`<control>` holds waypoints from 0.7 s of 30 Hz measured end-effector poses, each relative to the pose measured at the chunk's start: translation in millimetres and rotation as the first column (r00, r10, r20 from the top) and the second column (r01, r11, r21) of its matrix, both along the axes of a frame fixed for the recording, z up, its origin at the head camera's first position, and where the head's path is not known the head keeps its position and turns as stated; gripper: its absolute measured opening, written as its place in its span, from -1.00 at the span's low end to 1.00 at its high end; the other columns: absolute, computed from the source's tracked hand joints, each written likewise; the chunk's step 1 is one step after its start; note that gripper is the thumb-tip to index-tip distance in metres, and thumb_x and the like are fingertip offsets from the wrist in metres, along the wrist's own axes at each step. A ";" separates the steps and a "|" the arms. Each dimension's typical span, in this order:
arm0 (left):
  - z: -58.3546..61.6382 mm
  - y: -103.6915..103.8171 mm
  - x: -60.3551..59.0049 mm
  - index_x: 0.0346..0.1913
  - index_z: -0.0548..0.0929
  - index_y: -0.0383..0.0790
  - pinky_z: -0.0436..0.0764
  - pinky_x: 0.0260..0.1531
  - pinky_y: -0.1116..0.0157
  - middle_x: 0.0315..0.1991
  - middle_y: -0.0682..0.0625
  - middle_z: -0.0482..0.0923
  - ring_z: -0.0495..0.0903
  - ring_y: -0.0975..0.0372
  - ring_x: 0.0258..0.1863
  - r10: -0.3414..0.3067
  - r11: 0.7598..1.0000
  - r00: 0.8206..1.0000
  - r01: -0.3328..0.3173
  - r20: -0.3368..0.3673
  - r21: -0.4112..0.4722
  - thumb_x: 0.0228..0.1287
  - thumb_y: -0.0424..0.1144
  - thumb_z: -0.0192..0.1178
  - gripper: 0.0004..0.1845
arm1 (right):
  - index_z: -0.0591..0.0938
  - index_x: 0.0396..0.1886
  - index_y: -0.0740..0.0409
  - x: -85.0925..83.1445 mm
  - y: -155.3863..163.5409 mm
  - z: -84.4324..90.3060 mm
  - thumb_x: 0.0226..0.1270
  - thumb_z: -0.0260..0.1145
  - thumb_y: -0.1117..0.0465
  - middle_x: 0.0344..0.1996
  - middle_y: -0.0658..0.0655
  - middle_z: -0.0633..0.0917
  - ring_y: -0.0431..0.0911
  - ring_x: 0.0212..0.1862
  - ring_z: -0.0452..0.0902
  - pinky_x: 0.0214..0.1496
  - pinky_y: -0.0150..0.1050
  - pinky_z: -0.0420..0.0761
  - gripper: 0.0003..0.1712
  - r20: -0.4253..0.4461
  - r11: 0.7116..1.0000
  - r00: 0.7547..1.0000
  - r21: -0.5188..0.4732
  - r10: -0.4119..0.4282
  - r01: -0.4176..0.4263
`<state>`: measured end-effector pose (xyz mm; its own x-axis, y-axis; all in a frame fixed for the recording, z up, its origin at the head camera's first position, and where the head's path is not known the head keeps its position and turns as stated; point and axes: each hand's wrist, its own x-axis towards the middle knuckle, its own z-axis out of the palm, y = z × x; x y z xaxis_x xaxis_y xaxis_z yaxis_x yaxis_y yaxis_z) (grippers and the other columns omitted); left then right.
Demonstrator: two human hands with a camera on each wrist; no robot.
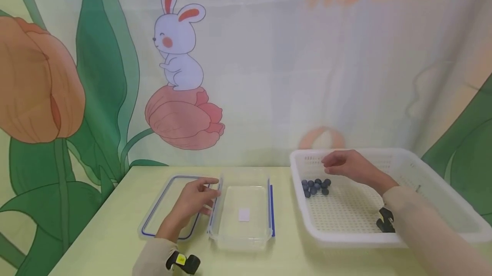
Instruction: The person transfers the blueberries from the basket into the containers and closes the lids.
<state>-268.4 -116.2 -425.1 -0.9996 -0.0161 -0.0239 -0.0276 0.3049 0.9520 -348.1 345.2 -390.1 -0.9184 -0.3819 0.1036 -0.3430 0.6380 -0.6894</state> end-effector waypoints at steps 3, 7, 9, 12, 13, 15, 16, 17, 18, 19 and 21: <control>1.1 1.0 0.8 0.34 0.63 -0.30 0.76 -0.52 0.29 -0.27 -0.15 0.55 0.65 0.15 -0.47 0.008 1.000 1.000 -0.008 0.007 0.000 0.42 -0.33 0.37 -0.53 | 0.69 0.19 0.38 -1.6 -0.4 -2.2 0.52 0.41 0.23 0.03 0.27 0.76 -0.06 -0.01 0.73 -0.04 -0.31 0.73 -0.62 0.008 1.000 1.000 0.004 0.008 -0.008; 1.8 2.4 1.1 0.36 0.62 -0.30 0.76 -0.53 0.30 -0.28 -0.15 0.53 0.64 0.16 -0.50 0.008 1.000 1.000 -0.008 0.020 0.000 0.43 -0.33 0.36 -0.53 | 0.69 0.15 0.41 -2.0 1.6 -4.5 0.52 0.41 0.26 0.00 0.27 0.77 -0.05 -0.03 0.73 -0.05 -0.30 0.74 -0.65 0.020 1.000 1.000 0.018 0.014 -0.014; 1.7 2.8 0.8 0.36 0.61 -0.30 0.76 -0.53 0.30 -0.28 -0.16 0.54 0.64 0.16 -0.51 0.005 1.000 1.000 -0.005 0.024 0.002 0.43 -0.33 0.36 -0.52 | 0.70 0.14 0.41 -2.2 3.3 -5.6 0.51 0.41 0.26 -0.01 0.27 0.77 -0.03 -0.03 0.73 -0.06 -0.29 0.74 -0.65 0.022 0.999 1.000 0.027 0.021 -0.021; 2.3 3.1 0.6 0.37 0.60 -0.30 0.76 -0.53 0.29 -0.27 -0.17 0.54 0.64 0.17 -0.52 0.002 1.000 1.000 -0.002 0.030 0.009 0.44 -0.34 0.35 -0.52 | 0.71 0.12 0.39 -3.8 5.4 -7.7 0.50 0.42 0.25 0.00 0.28 0.77 -0.01 -0.02 0.73 -0.07 -0.27 0.74 -0.66 0.021 0.999 0.999 0.043 0.030 -0.031; 2.3 3.1 0.5 0.38 0.60 -0.30 0.76 -0.53 0.29 -0.27 -0.17 0.54 0.64 0.17 -0.52 0.001 1.000 1.000 -0.002 0.032 0.011 0.44 -0.34 0.34 -0.51 | 0.72 0.12 0.39 -4.8 6.1 -8.8 0.50 0.42 0.25 0.00 0.28 0.77 0.00 -0.03 0.73 -0.08 -0.27 0.74 -0.67 0.019 0.998 0.999 0.056 0.033 -0.034; 2.5 3.2 0.5 0.39 0.59 -0.29 0.77 -0.53 0.29 -0.26 -0.17 0.53 0.64 0.17 -0.52 -0.002 1.000 0.999 0.002 0.034 0.011 0.44 -0.34 0.34 -0.50 | 0.73 0.11 0.38 -6.5 7.1 -11.2 0.50 0.43 0.25 -0.01 0.26 0.78 0.00 -0.04 0.73 -0.10 -0.26 0.74 -0.68 0.021 0.996 0.999 0.086 0.036 -0.038; 2.3 3.2 0.4 0.39 0.59 -0.29 0.77 -0.53 0.28 -0.26 -0.17 0.53 0.64 0.17 -0.52 -0.004 1.000 0.999 0.004 0.037 0.014 0.44 -0.34 0.34 -0.50 | 0.73 0.10 0.38 -6.9 7.6 -12.5 0.49 0.43 0.26 -0.02 0.26 0.78 0.00 -0.04 0.73 -0.11 -0.25 0.75 -0.68 0.024 0.994 0.999 0.099 0.038 -0.040; 1.8 3.3 0.2 0.39 0.59 -0.29 0.77 -0.53 0.28 -0.25 -0.17 0.53 0.64 0.17 -0.52 -0.005 1.000 0.999 0.005 0.039 0.013 0.44 -0.33 0.34 -0.50 | 0.74 0.09 0.39 -7.1 8.1 -13.9 0.49 0.43 0.27 -0.03 0.27 0.79 0.01 -0.05 0.73 -0.11 -0.24 0.75 -0.69 0.025 0.992 0.999 0.113 0.044 -0.046; 1.2 3.4 0.2 0.40 0.59 -0.29 0.77 -0.53 0.28 -0.25 -0.17 0.53 0.65 0.17 -0.52 -0.005 1.000 0.999 0.004 0.042 0.012 0.44 -0.33 0.34 -0.50 | 0.74 0.09 0.39 -7.2 8.4 -15.4 0.48 0.43 0.28 -0.03 0.26 0.79 0.01 -0.05 0.74 -0.12 -0.23 0.75 -0.70 0.030 0.991 0.998 0.125 0.047 -0.050; 1.2 3.5 0.1 0.40 0.59 -0.28 0.77 -0.53 0.29 -0.26 -0.17 0.53 0.65 0.17 -0.52 -0.003 1.000 0.999 0.003 0.044 0.011 0.45 -0.33 0.34 -0.50 | 0.74 0.08 0.39 -7.4 8.4 -16.2 0.48 0.43 0.29 -0.04 0.26 0.79 0.01 -0.06 0.74 -0.12 -0.22 0.75 -0.71 0.035 0.990 0.998 0.132 0.052 -0.056; 1.2 3.6 0.2 0.40 0.59 -0.28 0.76 -0.52 0.29 -0.26 -0.17 0.53 0.65 0.17 -0.51 0.001 1.000 0.999 -0.001 0.045 0.008 0.45 -0.33 0.34 -0.50 | 0.76 0.06 0.38 -7.5 7.6 -17.8 0.47 0.44 0.30 -0.06 0.25 0.80 0.01 -0.07 0.74 -0.12 -0.22 0.75 -0.72 0.049 0.989 0.997 0.137 0.055 -0.062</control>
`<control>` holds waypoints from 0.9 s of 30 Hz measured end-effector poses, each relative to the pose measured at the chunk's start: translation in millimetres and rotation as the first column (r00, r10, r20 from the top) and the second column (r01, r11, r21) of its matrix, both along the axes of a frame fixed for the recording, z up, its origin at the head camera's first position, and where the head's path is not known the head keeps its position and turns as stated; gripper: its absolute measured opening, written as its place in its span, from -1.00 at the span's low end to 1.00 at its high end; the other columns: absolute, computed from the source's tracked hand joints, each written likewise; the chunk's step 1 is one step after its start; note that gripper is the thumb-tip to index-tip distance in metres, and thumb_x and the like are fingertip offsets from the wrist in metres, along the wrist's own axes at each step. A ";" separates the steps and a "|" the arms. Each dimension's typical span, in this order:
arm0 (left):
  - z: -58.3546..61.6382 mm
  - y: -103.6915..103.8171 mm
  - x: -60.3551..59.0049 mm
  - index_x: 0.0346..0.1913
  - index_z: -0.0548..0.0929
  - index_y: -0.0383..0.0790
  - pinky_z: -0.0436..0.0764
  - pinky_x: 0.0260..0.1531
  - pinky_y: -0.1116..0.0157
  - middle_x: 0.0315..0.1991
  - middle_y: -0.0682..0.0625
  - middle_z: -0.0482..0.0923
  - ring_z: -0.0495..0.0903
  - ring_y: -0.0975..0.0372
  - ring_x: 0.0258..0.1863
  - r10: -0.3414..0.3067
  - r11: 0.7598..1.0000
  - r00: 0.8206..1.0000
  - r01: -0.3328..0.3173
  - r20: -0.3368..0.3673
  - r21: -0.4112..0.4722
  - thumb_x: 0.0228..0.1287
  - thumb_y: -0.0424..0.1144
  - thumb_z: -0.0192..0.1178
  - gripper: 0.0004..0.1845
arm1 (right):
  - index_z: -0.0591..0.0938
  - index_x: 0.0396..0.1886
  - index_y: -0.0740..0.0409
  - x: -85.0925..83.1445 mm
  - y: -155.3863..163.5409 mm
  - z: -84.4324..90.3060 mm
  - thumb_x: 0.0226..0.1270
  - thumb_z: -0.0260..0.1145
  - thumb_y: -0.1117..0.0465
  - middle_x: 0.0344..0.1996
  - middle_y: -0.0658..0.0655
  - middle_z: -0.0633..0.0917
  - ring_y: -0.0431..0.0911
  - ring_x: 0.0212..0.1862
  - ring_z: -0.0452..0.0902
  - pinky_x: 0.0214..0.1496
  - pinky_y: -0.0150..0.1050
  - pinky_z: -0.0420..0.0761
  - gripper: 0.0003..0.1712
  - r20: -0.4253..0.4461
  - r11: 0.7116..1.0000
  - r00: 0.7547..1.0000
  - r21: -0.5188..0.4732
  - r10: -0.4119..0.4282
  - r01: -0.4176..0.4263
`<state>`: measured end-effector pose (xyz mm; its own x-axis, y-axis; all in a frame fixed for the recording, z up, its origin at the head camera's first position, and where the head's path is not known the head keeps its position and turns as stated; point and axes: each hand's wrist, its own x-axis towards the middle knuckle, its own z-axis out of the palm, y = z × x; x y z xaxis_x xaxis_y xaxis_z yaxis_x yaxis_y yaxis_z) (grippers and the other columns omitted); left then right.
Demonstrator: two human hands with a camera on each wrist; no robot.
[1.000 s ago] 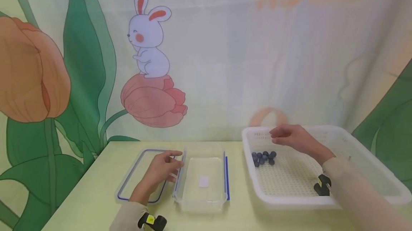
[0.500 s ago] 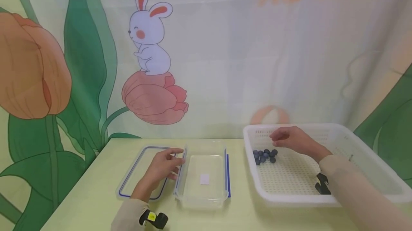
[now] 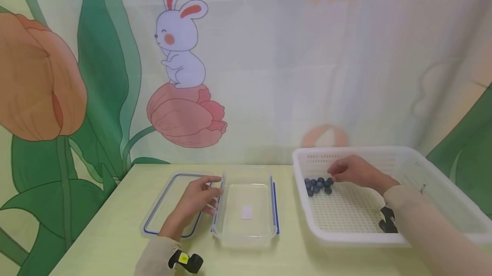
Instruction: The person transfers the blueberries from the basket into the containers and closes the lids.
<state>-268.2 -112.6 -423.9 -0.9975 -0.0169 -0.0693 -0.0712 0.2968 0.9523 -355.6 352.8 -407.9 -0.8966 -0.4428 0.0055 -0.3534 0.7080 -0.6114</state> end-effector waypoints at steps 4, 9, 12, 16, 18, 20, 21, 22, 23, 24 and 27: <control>-0.1 0.9 0.4 0.40 0.59 -0.27 0.76 -0.52 0.29 -0.27 -0.17 0.54 0.65 0.16 -0.51 0.005 1.000 1.000 -0.005 0.001 -0.002 0.45 -0.32 0.34 -0.51 | 0.78 0.01 0.38 -1.5 0.6 -5.4 0.41 0.46 0.34 -0.11 0.21 0.81 -0.02 -0.11 0.74 -0.15 -0.25 0.75 -0.75 0.018 1.000 1.000 0.002 0.010 -0.010; -0.6 0.3 0.3 0.40 0.59 -0.27 0.77 -0.51 0.29 -0.26 -0.19 0.54 0.66 0.16 -0.51 -0.001 1.000 1.000 0.001 0.001 0.000 0.45 -0.32 0.34 -0.50 | 0.79 -0.02 0.37 -3.1 1.7 -10.2 0.39 0.47 0.37 -0.15 0.16 0.82 -0.02 -0.11 0.73 -0.16 -0.27 0.75 -0.77 0.034 0.999 0.999 0.023 0.034 -0.035; -0.8 -0.4 0.2 0.40 0.59 -0.27 0.77 -0.52 0.29 -0.25 -0.18 0.54 0.65 0.16 -0.51 -0.004 1.000 1.000 0.004 0.000 0.002 0.45 -0.31 0.35 -0.50 | 0.80 -0.08 0.31 -3.2 1.1 -10.8 0.38 0.47 0.36 -0.18 0.11 0.81 -0.04 -0.14 0.73 -0.17 -0.26 0.75 -0.83 0.033 0.998 0.998 0.040 0.056 -0.057; -0.9 -1.0 0.1 0.40 0.58 -0.28 0.77 -0.53 0.28 -0.26 -0.18 0.55 0.66 0.16 -0.51 -0.008 1.000 1.000 0.008 -0.002 0.004 0.44 -0.31 0.36 -0.49 | 0.81 -0.16 0.23 -2.4 -0.9 -9.1 0.38 0.47 0.35 -0.24 0.04 0.80 -0.09 -0.19 0.72 -0.18 -0.25 0.74 -0.91 0.036 0.995 0.997 0.059 0.074 -0.076; -0.6 -1.1 0.1 0.40 0.58 -0.29 0.77 -0.53 0.28 -0.25 -0.18 0.55 0.66 0.16 -0.51 -0.009 1.000 1.000 0.009 -0.002 0.006 0.44 -0.31 0.36 -0.49 | 0.81 -0.17 0.21 -1.5 -1.9 -6.8 0.37 0.47 0.35 -0.25 0.02 0.80 -0.11 -0.21 0.71 -0.19 -0.24 0.73 -0.92 0.033 0.994 0.997 0.073 0.076 -0.078; -0.7 -1.0 -0.2 0.40 0.58 -0.28 0.77 -0.53 0.28 -0.25 -0.18 0.54 0.65 0.16 -0.50 -0.009 1.000 1.000 0.009 0.000 0.009 0.44 -0.32 0.35 -0.49 | 0.82 -0.18 0.21 -0.8 -3.1 -3.3 0.37 0.48 0.33 -0.26 0.01 0.80 -0.12 -0.23 0.69 -0.21 -0.23 0.72 -0.92 0.019 0.994 0.997 0.086 0.073 -0.074; -0.7 -1.1 -0.2 0.40 0.59 -0.27 0.77 -0.52 0.28 -0.25 -0.18 0.54 0.65 0.16 -0.50 -0.007 1.000 1.000 0.007 0.001 0.010 0.44 -0.32 0.35 -0.50 | 0.82 -0.18 0.20 -0.6 -3.7 -1.3 0.38 0.49 0.31 -0.26 0.00 0.80 -0.13 -0.23 0.68 -0.21 -0.23 0.72 -0.92 0.005 0.993 0.998 0.096 0.067 -0.068; -0.8 -1.1 -0.2 0.40 0.59 -0.27 0.77 -0.52 0.28 -0.25 -0.19 0.55 0.66 0.16 -0.50 -0.007 1.000 1.000 0.007 -0.001 0.008 0.44 -0.32 0.35 -0.50 | 0.82 -0.17 0.20 -0.5 -4.4 0.9 0.39 0.49 0.30 -0.26 -0.01 0.80 -0.14 -0.23 0.68 -0.21 -0.23 0.71 -0.91 -0.006 0.993 0.998 0.102 0.063 -0.062; -0.8 -1.0 -0.2 0.40 0.59 -0.27 0.77 -0.52 0.27 -0.25 -0.20 0.55 0.66 0.15 -0.50 -0.007 1.000 1.000 0.007 -0.003 0.008 0.44 -0.32 0.35 -0.50 | 0.83 -0.17 0.20 -0.4 -5.3 3.1 0.39 0.49 0.28 -0.26 -0.02 0.80 -0.14 -0.23 0.67 -0.21 -0.23 0.71 -0.90 -0.020 0.993 0.998 0.106 0.057 -0.054; -1.0 -1.0 -0.2 0.40 0.59 -0.27 0.77 -0.52 0.27 -0.24 -0.21 0.56 0.66 0.15 -0.50 -0.006 1.000 1.000 0.006 -0.004 0.006 0.44 -0.32 0.35 -0.50 | 0.83 -0.15 0.19 -0.2 -6.2 5.7 0.40 0.49 0.25 -0.25 -0.03 0.80 -0.14 -0.22 0.67 -0.20 -0.23 0.71 -0.88 -0.036 0.993 0.998 0.108 0.053 -0.049; -1.7 -1.1 -0.4 0.39 0.59 -0.26 0.78 -0.52 0.27 -0.23 -0.24 0.57 0.67 0.15 -0.50 -0.006 1.000 1.000 0.006 -0.005 0.006 0.44 -0.31 0.35 -0.50 | 0.82 -0.09 0.19 0.9 -8.2 13.4 0.45 0.48 0.19 -0.20 -0.03 0.80 -0.13 -0.17 0.69 -0.18 -0.23 0.71 -0.82 -0.065 0.995 0.997 0.094 0.036 -0.030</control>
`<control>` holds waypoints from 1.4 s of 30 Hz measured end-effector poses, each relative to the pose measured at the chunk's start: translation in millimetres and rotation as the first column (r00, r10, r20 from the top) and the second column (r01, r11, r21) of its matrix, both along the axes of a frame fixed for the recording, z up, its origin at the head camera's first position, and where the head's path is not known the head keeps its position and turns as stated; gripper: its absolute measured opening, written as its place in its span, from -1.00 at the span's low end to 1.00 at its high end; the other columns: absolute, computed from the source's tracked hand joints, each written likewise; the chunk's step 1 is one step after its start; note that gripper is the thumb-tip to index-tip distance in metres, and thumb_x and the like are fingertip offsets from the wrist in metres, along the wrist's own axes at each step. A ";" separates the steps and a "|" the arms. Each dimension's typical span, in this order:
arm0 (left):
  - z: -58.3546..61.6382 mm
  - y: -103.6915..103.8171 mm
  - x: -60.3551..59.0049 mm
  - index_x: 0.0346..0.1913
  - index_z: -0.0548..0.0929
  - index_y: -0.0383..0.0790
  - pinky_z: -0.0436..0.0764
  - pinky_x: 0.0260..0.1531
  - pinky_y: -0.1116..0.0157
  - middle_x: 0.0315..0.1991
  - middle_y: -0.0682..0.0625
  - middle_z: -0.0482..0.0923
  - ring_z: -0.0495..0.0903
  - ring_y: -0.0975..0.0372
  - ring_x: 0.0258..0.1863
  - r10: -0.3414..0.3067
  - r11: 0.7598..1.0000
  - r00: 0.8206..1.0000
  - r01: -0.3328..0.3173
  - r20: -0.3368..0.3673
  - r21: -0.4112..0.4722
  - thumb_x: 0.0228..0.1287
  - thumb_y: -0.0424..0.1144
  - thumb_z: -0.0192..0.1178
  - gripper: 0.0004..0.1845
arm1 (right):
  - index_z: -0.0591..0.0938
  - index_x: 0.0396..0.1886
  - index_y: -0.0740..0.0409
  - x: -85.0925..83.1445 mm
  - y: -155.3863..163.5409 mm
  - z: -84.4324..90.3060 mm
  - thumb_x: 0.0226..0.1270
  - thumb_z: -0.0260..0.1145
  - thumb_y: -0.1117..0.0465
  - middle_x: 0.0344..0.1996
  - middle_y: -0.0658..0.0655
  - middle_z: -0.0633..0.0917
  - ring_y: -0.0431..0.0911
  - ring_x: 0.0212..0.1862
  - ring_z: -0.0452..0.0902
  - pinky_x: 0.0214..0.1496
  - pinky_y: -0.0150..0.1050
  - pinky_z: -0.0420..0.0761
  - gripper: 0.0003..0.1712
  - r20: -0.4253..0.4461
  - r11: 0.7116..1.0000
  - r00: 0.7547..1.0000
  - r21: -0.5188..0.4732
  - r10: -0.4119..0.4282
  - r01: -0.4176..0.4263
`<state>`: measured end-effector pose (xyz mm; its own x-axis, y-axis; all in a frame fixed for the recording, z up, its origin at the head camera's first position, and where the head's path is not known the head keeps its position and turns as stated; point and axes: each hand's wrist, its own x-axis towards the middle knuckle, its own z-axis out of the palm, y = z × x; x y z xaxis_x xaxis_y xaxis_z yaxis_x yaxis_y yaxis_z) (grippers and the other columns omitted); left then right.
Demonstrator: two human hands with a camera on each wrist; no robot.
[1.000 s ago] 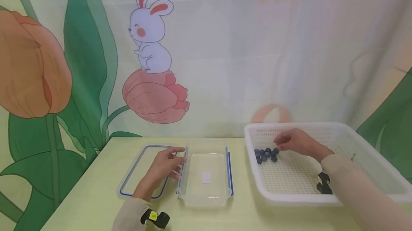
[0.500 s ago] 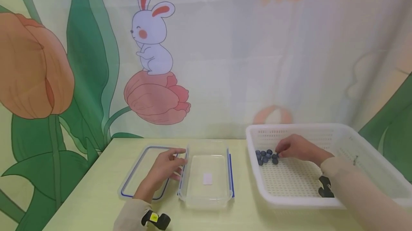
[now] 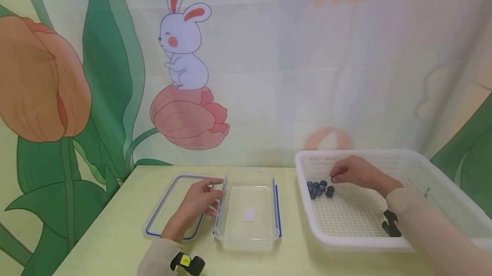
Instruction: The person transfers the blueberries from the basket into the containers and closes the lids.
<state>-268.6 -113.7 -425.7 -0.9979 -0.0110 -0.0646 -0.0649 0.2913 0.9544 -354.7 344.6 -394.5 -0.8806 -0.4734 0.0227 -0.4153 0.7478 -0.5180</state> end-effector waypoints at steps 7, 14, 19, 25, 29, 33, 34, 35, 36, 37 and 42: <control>-0.6 0.1 -1.9 0.39 0.60 -0.25 0.77 -0.52 0.27 -0.20 -0.28 0.58 0.67 0.15 -0.49 0.003 1.000 1.000 -0.003 0.007 0.007 0.44 -0.30 0.35 -0.51 | 0.81 -0.01 0.19 9.9 -10.2 25.4 0.48 0.47 0.14 -0.12 0.04 0.81 -0.13 -0.09 0.71 -0.13 -0.27 0.72 -0.75 -0.034 0.993 0.997 -0.101 -0.069 0.065; 1.2 1.0 -1.3 0.39 0.61 -0.23 0.77 -0.52 0.28 -0.22 -0.22 0.58 0.68 0.15 -0.48 0.014 1.000 1.000 -0.015 0.013 0.006 0.44 -0.30 0.36 -0.51 | 0.80 0.11 0.10 23.9 -18.2 55.9 0.49 0.46 0.01 -0.01 0.07 0.81 -0.21 -0.02 0.72 -0.02 -0.31 0.69 -0.65 -0.124 0.979 0.980 -0.148 -0.158 0.139; 1.6 1.2 0.7 0.39 0.60 -0.25 0.78 -0.51 0.26 -0.25 -0.19 0.56 0.68 0.14 -0.48 0.001 1.000 1.000 -0.001 0.008 0.011 0.43 -0.30 0.37 -0.50 | 0.76 0.20 0.09 36.6 -20.9 74.1 0.48 0.46 -0.07 0.07 0.11 0.80 -0.39 -0.02 0.64 -0.05 -0.45 0.62 -0.54 -0.133 0.956 0.961 -0.203 -0.241 0.211; 1.4 1.0 1.5 0.38 0.61 -0.25 0.78 -0.52 0.27 -0.25 -0.20 0.56 0.68 0.14 -0.48 -0.003 1.000 1.000 0.003 0.009 0.013 0.43 -0.30 0.38 -0.50 | 0.76 0.19 0.08 53.7 -30.4 87.6 0.46 0.47 -0.08 0.04 0.03 0.82 -0.47 0.00 0.61 -0.06 -0.53 0.59 -0.54 -0.141 0.935 0.956 -0.285 -0.259 0.212; 0.9 0.9 1.1 0.38 0.61 -0.24 0.77 -0.52 0.28 -0.25 -0.19 0.55 0.67 0.15 -0.48 -0.001 1.000 1.000 0.001 0.010 0.015 0.43 -0.30 0.38 -0.50 | 0.76 0.17 0.08 62.9 -41.2 94.1 0.45 0.48 -0.08 0.00 0.01 0.83 -0.42 0.00 0.65 -0.06 -0.51 0.61 -0.54 -0.138 0.928 0.958 -0.314 -0.252 0.199; 0.5 0.0 0.8 0.38 0.61 -0.25 0.77 -0.52 0.28 -0.25 -0.19 0.55 0.67 0.15 -0.48 -0.002 1.000 1.000 0.001 0.004 0.013 0.42 -0.30 0.38 -0.50 | 0.76 0.18 0.07 71.4 -53.3 97.5 0.45 0.48 -0.06 0.01 0.02 0.82 -0.39 -0.01 0.66 -0.07 -0.49 0.62 -0.56 -0.137 0.922 0.956 -0.329 -0.261 0.204; 0.4 -0.3 0.7 0.38 0.61 -0.25 0.77 -0.52 0.28 -0.25 -0.19 0.55 0.67 0.15 -0.48 -0.001 1.000 1.000 0.001 0.003 0.013 0.43 -0.30 0.38 -0.50 | 0.76 0.18 0.07 73.9 -56.1 98.2 0.46 0.48 -0.05 0.01 0.01 0.82 -0.39 -0.01 0.66 -0.07 -0.49 0.62 -0.56 -0.138 0.920 0.955 -0.333 -0.263 0.205; 0.3 -0.5 0.7 0.38 0.61 -0.25 0.77 -0.52 0.28 -0.25 -0.19 0.55 0.67 0.16 -0.48 -0.001 1.000 1.000 0.001 0.002 0.014 0.43 -0.30 0.38 -0.50 | 0.76 0.18 0.07 76.1 -59.1 98.4 0.46 0.48 -0.04 0.01 0.01 0.82 -0.39 -0.02 0.66 -0.07 -0.49 0.61 -0.57 -0.139 0.919 0.955 -0.339 -0.263 0.203; 0.2 -0.7 0.8 0.38 0.61 -0.25 0.77 -0.52 0.28 -0.25 -0.19 0.55 0.67 0.16 -0.48 -0.002 1.000 1.000 0.002 0.001 0.016 0.43 -0.30 0.38 -0.50 | 0.76 0.18 0.07 78.6 -61.9 98.8 0.47 0.48 -0.03 0.00 0.00 0.82 -0.38 -0.02 0.67 -0.07 -0.50 0.61 -0.58 -0.140 0.917 0.955 -0.346 -0.261 0.200; 0.0 -0.9 0.9 0.38 0.61 -0.25 0.77 -0.52 0.28 -0.25 -0.20 0.55 0.67 0.16 -0.48 -0.003 1.000 1.000 0.003 0.001 0.018 0.43 -0.31 0.37 -0.50 | 0.76 0.17 0.07 81.2 -64.8 99.1 0.47 0.47 -0.02 -0.01 -0.01 0.83 -0.37 -0.02 0.68 -0.07 -0.50 0.61 -0.59 -0.140 0.913 0.956 -0.358 -0.258 0.194; 0.4 -1.8 1.6 0.38 0.61 -0.25 0.77 -0.52 0.28 -0.24 -0.20 0.55 0.67 0.16 -0.48 -0.003 1.000 1.000 0.003 0.001 0.019 0.43 -0.31 0.37 -0.50 | 0.76 0.15 0.10 94.1 -81.0 97.1 0.48 0.47 0.04 -0.04 -0.03 0.83 -0.32 -0.03 0.72 -0.04 -0.50 0.63 -0.63 -0.148 0.896 0.964 -0.421 -0.223 0.142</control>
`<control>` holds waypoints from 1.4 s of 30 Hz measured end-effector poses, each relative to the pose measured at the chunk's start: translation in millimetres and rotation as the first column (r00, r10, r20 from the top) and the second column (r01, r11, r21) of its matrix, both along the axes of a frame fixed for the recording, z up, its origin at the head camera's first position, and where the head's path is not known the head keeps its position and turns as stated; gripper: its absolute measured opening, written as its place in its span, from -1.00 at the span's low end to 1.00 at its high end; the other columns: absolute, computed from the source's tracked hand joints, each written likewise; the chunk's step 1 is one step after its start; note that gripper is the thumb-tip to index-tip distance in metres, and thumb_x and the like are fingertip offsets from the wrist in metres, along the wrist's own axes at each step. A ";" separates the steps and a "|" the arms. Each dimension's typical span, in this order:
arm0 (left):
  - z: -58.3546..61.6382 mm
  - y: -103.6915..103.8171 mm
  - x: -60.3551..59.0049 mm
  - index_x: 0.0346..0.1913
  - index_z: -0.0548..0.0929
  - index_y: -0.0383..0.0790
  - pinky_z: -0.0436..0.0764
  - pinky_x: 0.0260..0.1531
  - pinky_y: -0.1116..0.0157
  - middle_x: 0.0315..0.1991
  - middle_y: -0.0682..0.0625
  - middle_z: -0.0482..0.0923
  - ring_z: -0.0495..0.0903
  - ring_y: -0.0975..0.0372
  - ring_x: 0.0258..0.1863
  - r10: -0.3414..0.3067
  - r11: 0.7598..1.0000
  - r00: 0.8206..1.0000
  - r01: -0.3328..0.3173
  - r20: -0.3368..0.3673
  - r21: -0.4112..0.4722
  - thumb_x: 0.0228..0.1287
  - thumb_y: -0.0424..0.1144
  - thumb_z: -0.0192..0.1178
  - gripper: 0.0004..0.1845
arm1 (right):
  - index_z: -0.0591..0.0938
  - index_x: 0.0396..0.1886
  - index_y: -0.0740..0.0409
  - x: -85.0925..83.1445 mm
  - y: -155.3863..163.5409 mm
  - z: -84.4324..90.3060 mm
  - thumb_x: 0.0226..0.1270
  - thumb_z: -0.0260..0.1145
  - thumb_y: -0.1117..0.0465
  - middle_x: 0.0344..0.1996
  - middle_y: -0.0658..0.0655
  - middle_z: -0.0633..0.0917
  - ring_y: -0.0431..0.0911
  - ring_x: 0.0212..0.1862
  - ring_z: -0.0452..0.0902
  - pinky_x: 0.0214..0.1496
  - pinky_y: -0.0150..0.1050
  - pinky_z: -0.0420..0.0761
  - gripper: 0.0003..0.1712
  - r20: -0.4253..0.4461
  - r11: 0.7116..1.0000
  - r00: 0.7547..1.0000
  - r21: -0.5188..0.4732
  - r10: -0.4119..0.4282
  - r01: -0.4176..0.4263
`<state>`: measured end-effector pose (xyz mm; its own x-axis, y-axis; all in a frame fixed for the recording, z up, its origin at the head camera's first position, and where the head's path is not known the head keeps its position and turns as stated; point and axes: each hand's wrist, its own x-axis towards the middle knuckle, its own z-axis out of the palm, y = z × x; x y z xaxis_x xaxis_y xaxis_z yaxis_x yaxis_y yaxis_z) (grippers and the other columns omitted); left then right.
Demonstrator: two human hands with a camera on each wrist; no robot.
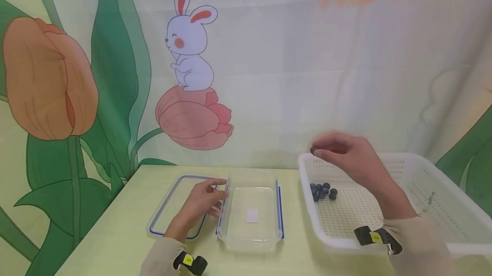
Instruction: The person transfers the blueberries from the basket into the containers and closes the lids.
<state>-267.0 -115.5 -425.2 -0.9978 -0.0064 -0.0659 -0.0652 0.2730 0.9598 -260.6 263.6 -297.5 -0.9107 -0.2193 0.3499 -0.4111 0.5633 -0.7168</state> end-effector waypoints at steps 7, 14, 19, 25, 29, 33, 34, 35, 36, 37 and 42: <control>0.9 2.0 -1.0 0.39 0.61 -0.25 0.77 -0.51 0.28 -0.25 -0.19 0.54 0.67 0.15 -0.47 -0.001 1.000 1.000 0.001 0.001 -0.004 0.43 -0.30 0.37 -0.50 | 0.78 0.11 0.08 15.0 -20.7 -9.5 0.45 0.50 0.07 -0.04 -0.02 0.81 -0.25 -0.05 0.75 -0.05 -0.44 0.69 -0.67 -0.039 0.998 0.999 -0.052 0.026 -0.028; -0.1 3.3 -2.6 0.38 0.61 -0.25 0.77 -0.52 0.29 -0.26 -0.17 0.52 0.67 0.15 -0.46 0.000 1.000 1.000 0.000 0.008 0.000 0.43 -0.30 0.38 -0.50 | 0.78 0.10 0.10 23.7 -38.9 -18.2 0.44 0.51 0.07 -0.05 0.04 0.82 -0.17 -0.05 0.77 -0.05 -0.36 0.73 -0.67 -0.009 0.993 0.999 -0.104 0.052 -0.053; -1.9 2.2 -3.3 0.38 0.61 -0.25 0.77 -0.53 0.28 -0.27 -0.17 0.52 0.66 0.16 -0.47 -0.011 1.000 1.000 0.011 -0.004 0.008 0.42 -0.30 0.38 -0.50 | 0.78 0.08 0.08 24.0 -51.1 -23.4 0.45 0.50 0.07 -0.07 0.04 0.82 -0.10 -0.05 0.78 -0.05 -0.32 0.74 -0.70 0.013 0.987 0.995 -0.129 0.097 -0.095; -2.6 -0.7 -2.2 0.40 0.59 -0.29 0.78 -0.53 0.26 -0.27 -0.17 0.52 0.66 0.16 -0.49 -0.026 0.999 1.000 0.026 -0.014 0.018 0.42 -0.31 0.38 -0.48 | 0.79 0.03 0.07 23.3 -69.5 -34.4 0.44 0.50 0.15 -0.11 0.02 0.83 -0.11 -0.07 0.79 -0.01 -0.27 0.75 -0.76 0.018 0.973 0.984 -0.150 0.179 -0.174; -3.2 -2.1 -1.3 0.40 0.59 -0.30 0.78 -0.52 0.26 -0.26 -0.17 0.52 0.66 0.16 -0.48 -0.027 0.999 1.000 0.028 -0.012 0.016 0.42 -0.30 0.38 -0.47 | 0.79 0.01 0.10 24.2 -83.5 -44.1 0.44 0.49 0.20 -0.14 0.00 0.82 -0.11 -0.08 0.79 -0.01 -0.26 0.76 -0.79 0.005 0.964 0.975 -0.148 0.223 -0.220; -3.1 -1.8 -0.5 0.40 0.59 -0.30 0.78 -0.52 0.26 -0.25 -0.17 0.53 0.67 0.15 -0.47 -0.027 1.000 1.000 0.027 -0.010 0.013 0.42 -0.30 0.39 -0.47 | 0.79 0.00 0.12 26.2 -96.3 -54.0 0.43 0.49 0.26 -0.16 -0.01 0.81 -0.12 -0.10 0.79 -0.03 -0.25 0.77 -0.81 -0.016 0.956 0.965 -0.134 0.261 -0.261; -3.1 -1.7 -0.4 0.40 0.59 -0.29 0.78 -0.52 0.26 -0.25 -0.17 0.53 0.66 0.15 -0.47 -0.027 1.000 1.000 0.027 -0.010 0.013 0.42 -0.30 0.39 -0.47 | 0.79 -0.01 0.11 26.5 -99.6 -56.5 0.43 0.49 0.27 -0.17 -0.02 0.81 -0.13 -0.10 0.79 -0.03 -0.25 0.77 -0.82 -0.017 0.955 0.964 -0.127 0.267 -0.267; -3.1 -1.7 -0.5 0.40 0.59 -0.30 0.78 -0.52 0.26 -0.25 -0.17 0.52 0.66 0.16 -0.47 -0.028 1.000 1.000 0.028 -0.010 0.012 0.42 -0.30 0.39 -0.47 | 0.79 -0.02 0.11 27.0 -102.9 -58.8 0.43 0.48 0.27 -0.17 -0.03 0.81 -0.14 -0.11 0.79 -0.04 -0.26 0.77 -0.82 -0.015 0.956 0.963 -0.118 0.270 -0.270; -3.1 -1.6 -0.6 0.40 0.59 -0.29 0.78 -0.52 0.26 -0.25 -0.17 0.52 0.66 0.16 -0.47 -0.028 1.000 1.000 0.028 -0.009 0.013 0.42 -0.30 0.39 -0.47 | 0.79 -0.03 0.11 27.3 -106.3 -61.0 0.43 0.49 0.27 -0.17 -0.03 0.81 -0.14 -0.11 0.79 -0.04 -0.25 0.77 -0.83 -0.015 0.955 0.961 -0.112 0.276 -0.276; -3.3 -1.5 -0.9 0.40 0.59 -0.29 0.78 -0.52 0.26 -0.25 -0.17 0.52 0.66 0.15 -0.46 -0.027 1.000 1.000 0.027 -0.010 0.010 0.42 -0.30 0.39 -0.47 | 0.79 -0.03 0.11 27.7 -109.8 -63.2 0.43 0.49 0.27 -0.18 -0.04 0.81 -0.15 -0.12 0.79 -0.05 -0.26 0.77 -0.83 -0.014 0.955 0.960 -0.102 0.280 -0.279; -2.9 -0.7 -3.2 0.40 0.59 -0.27 0.77 -0.52 0.27 -0.25 -0.16 0.51 0.67 0.15 -0.45 -0.017 1.000 1.000 0.017 -0.003 0.001 0.42 -0.30 0.39 -0.47 | 0.78 -0.05 0.14 28.2 -125.3 -75.2 0.44 0.47 0.28 -0.17 -0.01 0.82 -0.15 -0.14 0.79 -0.07 -0.26 0.78 -0.85 0.003 0.942 0.947 -0.107 0.321 -0.319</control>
